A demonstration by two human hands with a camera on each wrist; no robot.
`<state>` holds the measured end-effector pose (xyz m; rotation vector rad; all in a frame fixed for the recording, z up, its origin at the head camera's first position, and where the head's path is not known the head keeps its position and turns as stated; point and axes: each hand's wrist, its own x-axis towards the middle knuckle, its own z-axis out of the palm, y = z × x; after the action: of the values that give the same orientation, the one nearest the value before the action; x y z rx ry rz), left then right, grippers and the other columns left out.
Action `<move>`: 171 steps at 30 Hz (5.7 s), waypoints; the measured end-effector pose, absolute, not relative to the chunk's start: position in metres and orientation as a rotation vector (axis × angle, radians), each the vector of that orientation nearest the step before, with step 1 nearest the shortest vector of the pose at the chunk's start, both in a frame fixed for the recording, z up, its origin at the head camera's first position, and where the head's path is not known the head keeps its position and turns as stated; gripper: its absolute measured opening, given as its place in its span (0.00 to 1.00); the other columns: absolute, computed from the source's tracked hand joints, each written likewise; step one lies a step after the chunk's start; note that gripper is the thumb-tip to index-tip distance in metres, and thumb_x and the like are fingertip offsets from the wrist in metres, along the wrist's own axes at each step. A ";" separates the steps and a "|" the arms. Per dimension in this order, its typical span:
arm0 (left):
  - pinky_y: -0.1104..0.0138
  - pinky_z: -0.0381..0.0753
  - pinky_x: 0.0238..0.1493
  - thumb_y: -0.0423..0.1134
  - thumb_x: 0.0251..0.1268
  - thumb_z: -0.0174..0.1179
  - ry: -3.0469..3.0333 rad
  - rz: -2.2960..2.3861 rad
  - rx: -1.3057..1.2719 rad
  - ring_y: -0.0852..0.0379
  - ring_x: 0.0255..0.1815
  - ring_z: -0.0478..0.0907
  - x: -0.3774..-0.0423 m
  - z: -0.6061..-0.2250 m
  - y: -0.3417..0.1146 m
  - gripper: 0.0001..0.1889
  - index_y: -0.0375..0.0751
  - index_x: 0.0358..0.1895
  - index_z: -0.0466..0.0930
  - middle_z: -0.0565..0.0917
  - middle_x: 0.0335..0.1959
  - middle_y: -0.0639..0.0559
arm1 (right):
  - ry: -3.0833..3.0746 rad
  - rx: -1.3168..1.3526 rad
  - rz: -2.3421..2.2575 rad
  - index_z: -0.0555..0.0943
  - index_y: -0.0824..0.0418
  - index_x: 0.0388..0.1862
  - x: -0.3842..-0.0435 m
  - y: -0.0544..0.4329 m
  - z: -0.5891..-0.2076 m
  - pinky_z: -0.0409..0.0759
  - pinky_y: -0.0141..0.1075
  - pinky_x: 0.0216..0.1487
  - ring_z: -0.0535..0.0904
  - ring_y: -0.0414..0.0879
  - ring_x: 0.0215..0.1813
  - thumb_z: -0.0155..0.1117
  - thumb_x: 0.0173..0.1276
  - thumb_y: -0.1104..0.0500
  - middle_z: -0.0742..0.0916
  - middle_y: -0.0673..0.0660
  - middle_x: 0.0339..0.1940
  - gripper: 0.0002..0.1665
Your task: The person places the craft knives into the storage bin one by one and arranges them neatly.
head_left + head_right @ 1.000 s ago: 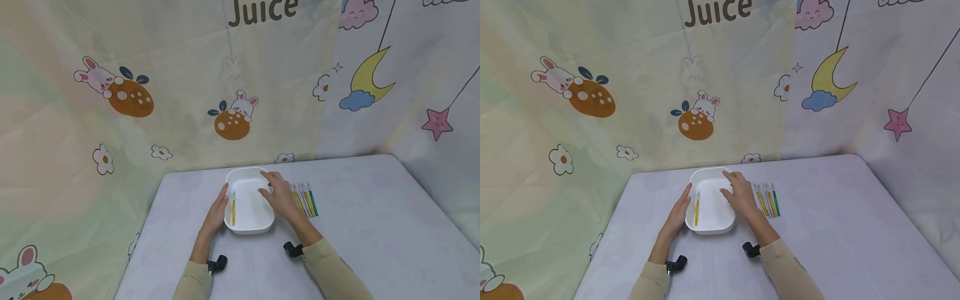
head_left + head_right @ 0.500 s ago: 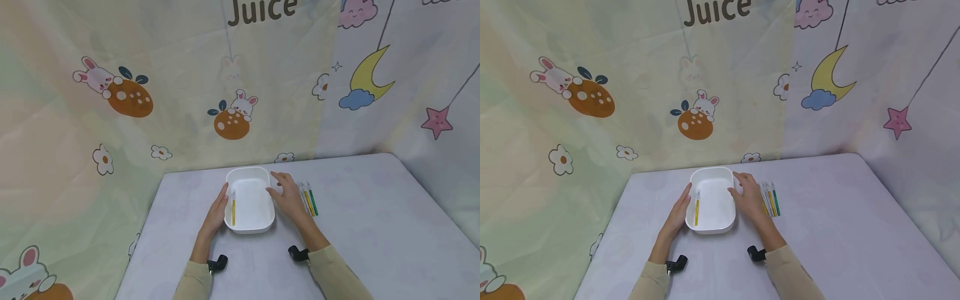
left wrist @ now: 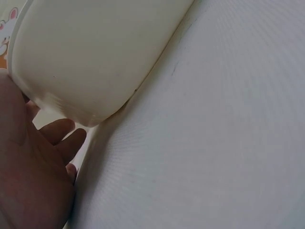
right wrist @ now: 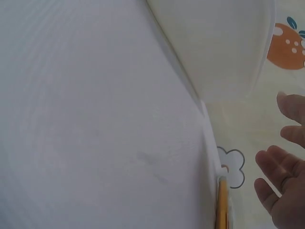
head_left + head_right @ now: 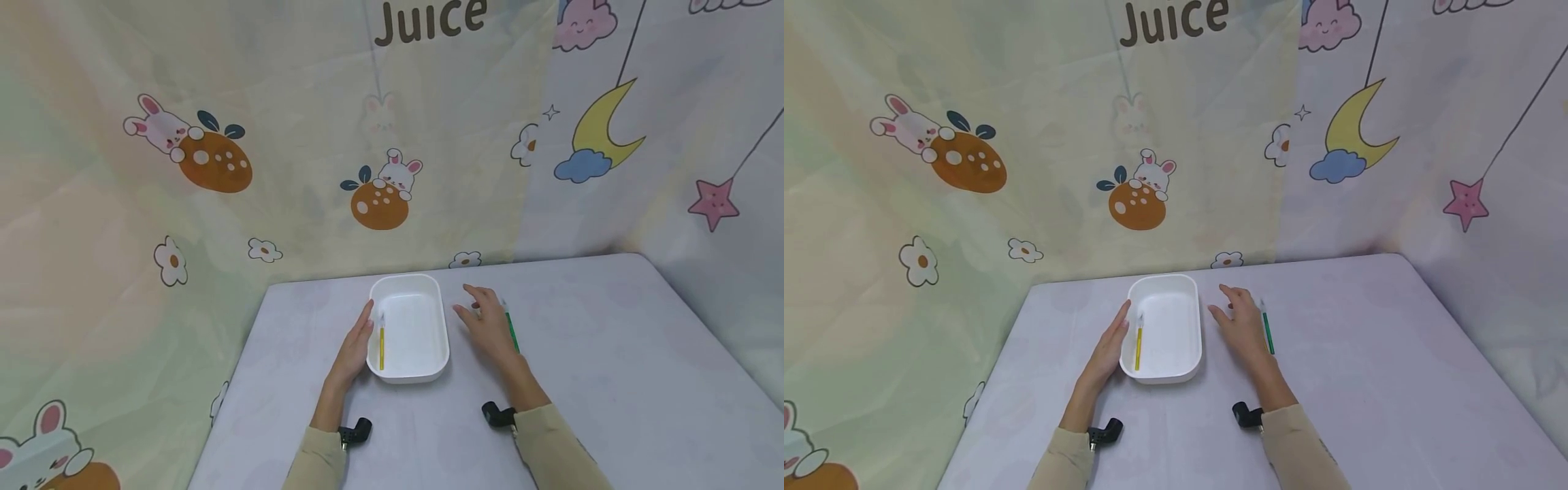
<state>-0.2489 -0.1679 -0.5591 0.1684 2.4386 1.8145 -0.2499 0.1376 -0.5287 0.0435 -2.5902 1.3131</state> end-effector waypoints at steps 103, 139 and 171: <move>0.51 0.45 0.87 0.53 0.87 0.36 2.476 1.802 0.171 0.64 0.86 0.46 -0.247 -0.558 -0.167 0.26 0.70 0.83 0.52 0.54 0.84 0.73 | -2.954 0.138 0.578 0.90 0.58 0.54 -0.248 0.153 -0.536 0.69 0.67 0.63 0.84 0.58 0.52 0.71 0.71 0.62 0.91 0.60 0.45 0.14; 0.50 0.45 0.87 0.54 0.87 0.38 2.468 1.818 0.168 0.63 0.87 0.46 -0.246 -0.557 -0.166 0.27 0.71 0.83 0.53 0.54 0.84 0.73 | -2.817 0.085 1.078 0.83 0.57 0.67 -0.249 0.149 -0.522 0.88 0.46 0.48 0.85 0.53 0.48 0.66 0.74 0.63 0.87 0.61 0.50 0.24; 0.52 0.45 0.87 0.52 0.87 0.38 2.459 1.818 0.154 0.66 0.86 0.46 -0.247 -0.557 -0.167 0.26 0.71 0.83 0.53 0.54 0.83 0.74 | -2.477 0.098 1.655 0.82 0.55 0.67 -0.246 0.147 -0.509 0.86 0.37 0.34 0.88 0.49 0.36 0.71 0.72 0.62 0.92 0.62 0.43 0.25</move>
<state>-0.2468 -0.1668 -0.5567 0.1544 2.4586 1.8183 -0.2461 0.1471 -0.5086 0.0978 -2.4774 1.6553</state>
